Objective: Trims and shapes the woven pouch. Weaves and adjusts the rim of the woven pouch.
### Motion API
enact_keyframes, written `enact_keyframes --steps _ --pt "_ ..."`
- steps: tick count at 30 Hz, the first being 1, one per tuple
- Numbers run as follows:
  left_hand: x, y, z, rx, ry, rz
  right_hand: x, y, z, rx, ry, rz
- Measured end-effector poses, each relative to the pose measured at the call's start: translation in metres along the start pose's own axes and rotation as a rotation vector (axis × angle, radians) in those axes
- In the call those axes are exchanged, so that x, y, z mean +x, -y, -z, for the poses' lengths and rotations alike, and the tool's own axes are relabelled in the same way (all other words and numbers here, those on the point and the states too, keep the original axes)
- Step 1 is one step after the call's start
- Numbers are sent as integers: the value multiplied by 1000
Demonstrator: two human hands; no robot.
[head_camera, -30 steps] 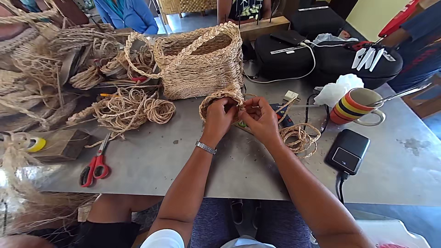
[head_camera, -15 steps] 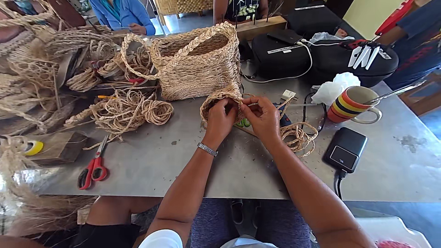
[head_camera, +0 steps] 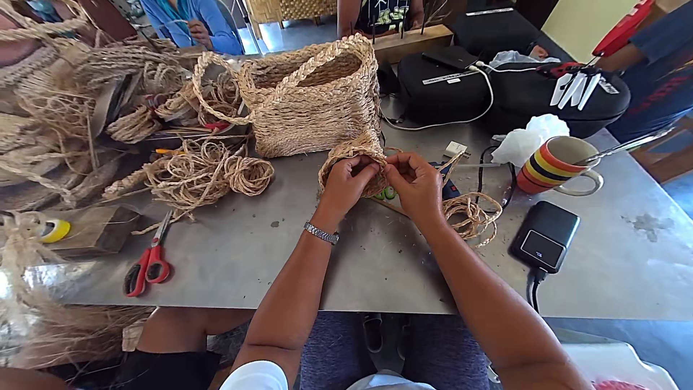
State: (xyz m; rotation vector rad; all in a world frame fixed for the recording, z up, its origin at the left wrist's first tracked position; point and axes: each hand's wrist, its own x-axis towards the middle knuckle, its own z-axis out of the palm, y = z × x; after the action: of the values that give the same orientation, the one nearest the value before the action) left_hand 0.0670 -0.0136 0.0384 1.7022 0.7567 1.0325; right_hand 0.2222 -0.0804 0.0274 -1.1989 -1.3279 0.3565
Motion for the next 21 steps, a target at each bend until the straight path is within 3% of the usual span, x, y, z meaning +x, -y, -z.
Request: enact_keyframes --steps 13,18,21 --pt "-3 1 -10 262 -174 -58 -2 -2 -4 7 -40 42" --pt "-21 -10 -23 491 -331 -293 -2 0 -1 21 -59 -10" --pt "-18 -6 -26 524 -316 -508 0 1 0 10 -78 -25"
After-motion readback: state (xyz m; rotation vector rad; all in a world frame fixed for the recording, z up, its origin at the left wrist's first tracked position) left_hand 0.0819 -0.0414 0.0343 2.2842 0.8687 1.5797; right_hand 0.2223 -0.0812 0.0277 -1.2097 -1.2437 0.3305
